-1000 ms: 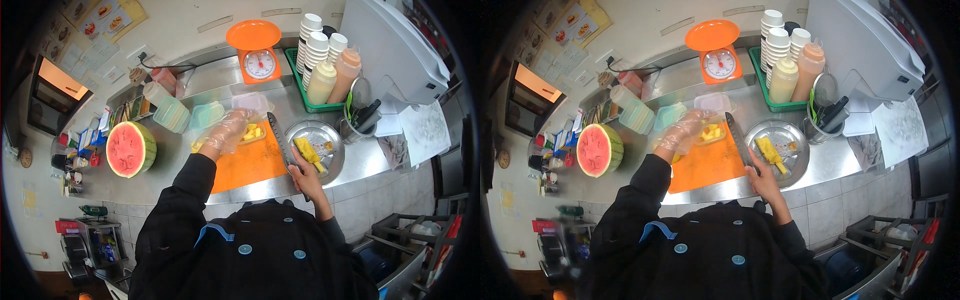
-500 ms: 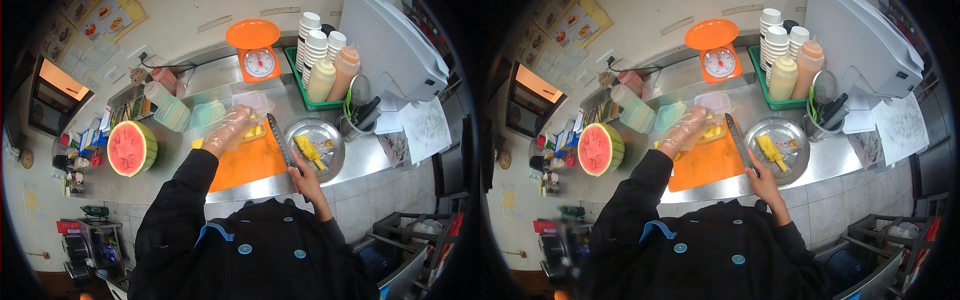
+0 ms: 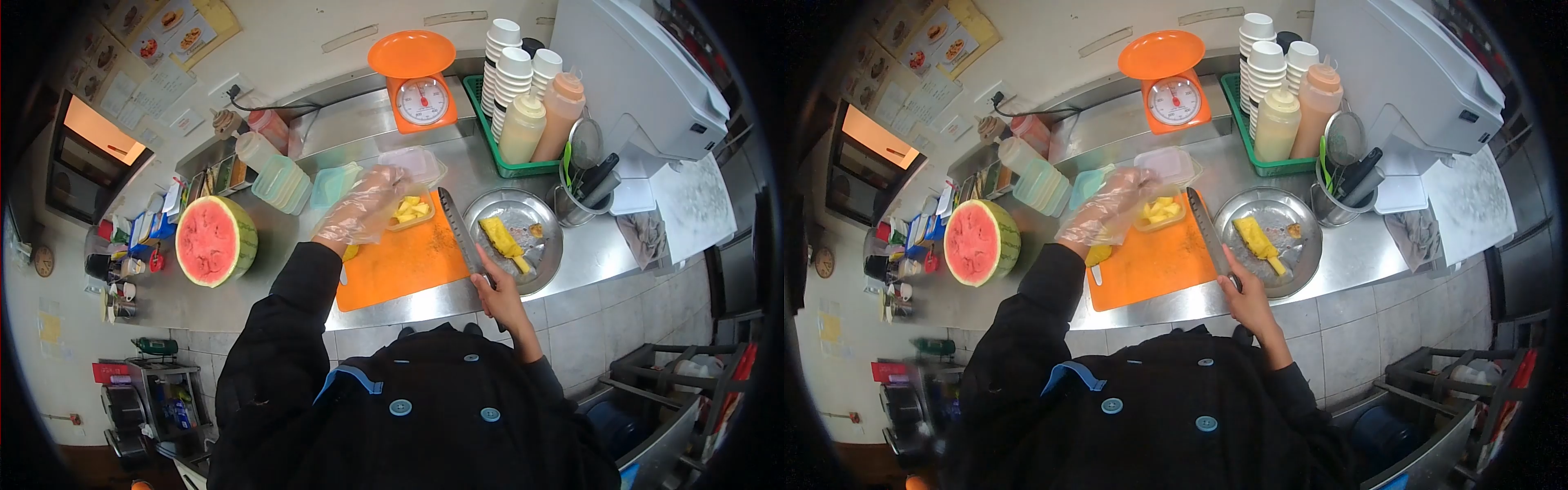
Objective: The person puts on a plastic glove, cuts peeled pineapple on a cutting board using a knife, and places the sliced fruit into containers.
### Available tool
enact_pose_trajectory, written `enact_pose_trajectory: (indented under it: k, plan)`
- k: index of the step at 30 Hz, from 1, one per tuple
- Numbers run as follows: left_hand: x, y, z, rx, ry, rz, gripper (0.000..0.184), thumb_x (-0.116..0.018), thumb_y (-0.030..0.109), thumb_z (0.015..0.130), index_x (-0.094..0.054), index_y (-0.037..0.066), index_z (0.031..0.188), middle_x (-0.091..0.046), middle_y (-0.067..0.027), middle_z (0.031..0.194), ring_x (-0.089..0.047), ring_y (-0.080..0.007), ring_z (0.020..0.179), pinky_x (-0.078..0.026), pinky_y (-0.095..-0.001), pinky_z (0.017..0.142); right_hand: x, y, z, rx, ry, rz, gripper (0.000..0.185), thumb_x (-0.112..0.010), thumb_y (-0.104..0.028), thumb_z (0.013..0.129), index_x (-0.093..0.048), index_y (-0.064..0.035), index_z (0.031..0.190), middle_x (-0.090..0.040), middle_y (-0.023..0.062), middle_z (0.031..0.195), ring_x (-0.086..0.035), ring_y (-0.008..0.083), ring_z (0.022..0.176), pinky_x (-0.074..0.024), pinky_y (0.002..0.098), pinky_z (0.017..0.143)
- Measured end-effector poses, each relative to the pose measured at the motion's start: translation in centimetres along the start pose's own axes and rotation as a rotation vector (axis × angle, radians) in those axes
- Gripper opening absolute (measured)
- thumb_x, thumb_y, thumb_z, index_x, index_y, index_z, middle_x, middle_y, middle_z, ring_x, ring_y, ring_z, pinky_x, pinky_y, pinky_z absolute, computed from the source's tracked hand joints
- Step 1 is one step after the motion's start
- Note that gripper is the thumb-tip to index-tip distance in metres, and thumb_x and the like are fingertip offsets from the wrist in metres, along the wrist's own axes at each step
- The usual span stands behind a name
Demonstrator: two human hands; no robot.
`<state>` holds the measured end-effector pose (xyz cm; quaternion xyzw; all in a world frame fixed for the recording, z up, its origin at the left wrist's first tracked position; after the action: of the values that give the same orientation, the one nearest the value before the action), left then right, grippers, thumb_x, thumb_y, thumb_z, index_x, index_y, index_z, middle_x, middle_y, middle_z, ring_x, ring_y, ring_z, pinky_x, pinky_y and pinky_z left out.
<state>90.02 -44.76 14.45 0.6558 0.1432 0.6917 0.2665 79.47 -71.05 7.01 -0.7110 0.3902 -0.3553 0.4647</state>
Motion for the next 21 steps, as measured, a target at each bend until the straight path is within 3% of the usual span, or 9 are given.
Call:
enact_pose_trajectory:
  k: [4,7,10,13,15,16,18,19,21]
  plan:
    - [-2.8,-4.1,-0.3,0.179,-0.191,0.308,0.037,-0.066,0.012,0.075,-0.065,0.004,0.111,-0.066,-0.0178,0.098,-0.063,-0.036,0.099,-0.049,-0.0404,0.086,-0.3,-0.1,-0.2,0.054,0.015,0.019,0.057,-0.058,-0.01,0.093,-0.041,-0.0213,0.146,-0.065,0.0049,0.085,-0.041,0.0071,0.046,-0.0394,0.0257,0.044]
    - [-4.9,-4.2,-1.4,0.041,-0.175,0.441,0.031,-0.065,0.012,0.076,-0.065,0.004,0.106,-0.061,-0.0195,0.11,-0.059,-0.037,0.105,-0.048,-0.0406,0.091,-0.6,0.2,-0.2,0.051,-0.003,0.003,0.057,-0.058,-0.01,0.093,-0.041,-0.0216,0.146,-0.065,0.0053,0.083,-0.042,0.0073,0.046,-0.0395,0.026,0.044]
    - [-6.2,-4.8,-1.1,-0.026,-0.229,0.487,0.031,-0.065,0.014,0.077,-0.065,0.003,0.106,-0.057,-0.0197,0.118,-0.056,-0.0361,0.112,-0.045,-0.0404,0.096,-0.6,-0.2,-0.5,0.089,0.014,0.03,0.057,-0.058,-0.01,0.093,-0.041,-0.0214,0.146,-0.052,0.0009,0.064,-0.041,0.0072,0.045,-0.039,0.0259,0.044]
    - [-6.1,-5.5,-1.3,0.052,-0.26,0.483,0.034,-0.065,0.013,0.077,-0.064,0.002,0.109,-0.058,-0.0191,0.119,-0.055,-0.0355,0.113,-0.045,-0.0405,0.096,-0.6,-0.5,-0.7,0.073,0.003,0.006,0.057,-0.058,-0.01,0.093,-0.042,-0.0207,0.146,-0.066,0.0067,0.087,-0.039,0.0065,0.044,-0.0385,0.025,0.043]
    - [-4.5,-3.3,-2.8,-0.291,-0.054,0.493,0.039,-0.068,0.013,0.077,-0.062,0.003,0.114,-0.058,-0.0201,0.119,-0.055,-0.0349,0.113,-0.045,-0.0404,0.096,-0.4,-0.6,-1.2,-0.02,-0.012,-0.046,0.057,-0.059,-0.009,0.092,-0.041,-0.0183,0.146,-0.068,0.0125,0.111,-0.054,0.0105,0.055,-0.047,0.0283,0.054]
    - [-3.9,-2.3,-2.8,-0.297,-0.057,0.493,0.039,-0.068,0.013,0.077,-0.062,0.003,0.114,-0.058,-0.0201,0.119,-0.055,-0.0349,0.113,-0.045,-0.0404,0.096,-0.5,0.1,-1.1,-0.021,-0.005,-0.043,0.057,-0.059,-0.009,0.092,-0.041,-0.0183,0.146,-0.068,0.0125,0.111,-0.054,0.0105,0.055,-0.047,0.0283,0.054]
    - [-1.4,-2.8,-2.0,0.131,-0.035,0.173,0.041,-0.071,0.013,0.079,-0.06,0.003,0.118,-0.062,-0.0155,0.117,-0.059,-0.0299,0.108,-0.046,-0.0371,0.094,-0.3,0.2,-0.8,0.149,0.057,-0.079,0.057,-0.059,-0.009,0.092,-0.04,-0.0158,0.146,-0.064,0.0163,0.121,-0.064,0.0186,0.072,-0.0502,0.0328,0.068]
    - [-0.9,-1.6,-2.1,0.121,-0.04,0.177,0.041,-0.071,0.013,0.079,-0.06,0.003,0.118,-0.062,-0.0155,0.117,-0.059,-0.0299,0.108,-0.046,-0.0371,0.094,-0.3,-0.3,-0.9,0.206,0.082,-0.09,0.057,-0.059,-0.009,0.092,-0.04,-0.015,0.146,-0.063,0.0176,0.124,-0.067,0.0213,0.077,-0.0513,0.0344,0.072]
    - [0.0,-1.6,-4.0,0.39,0.179,-0.439,0.034,-0.069,0.016,0.086,-0.06,0.003,0.117,-0.064,-0.0108,0.112,-0.062,-0.0235,0.103,-0.048,-0.0335,0.093,-0.8,-1.9,-1.4,0.276,0.088,-0.16,0.057,-0.058,-0.008,0.092,-0.039,-0.0133,0.146,-0.065,0.0215,0.115,-0.067,0.0321,0.092,-0.0488,0.038,0.082]
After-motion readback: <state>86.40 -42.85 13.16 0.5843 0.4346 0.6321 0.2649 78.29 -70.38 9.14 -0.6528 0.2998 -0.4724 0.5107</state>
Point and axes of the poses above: each hand's wrist, its own z-axis towards the middle knuckle, its own x-axis out of the back of the hand, y = z × x, the point moved 7 cm from there along z, towards the middle knuckle
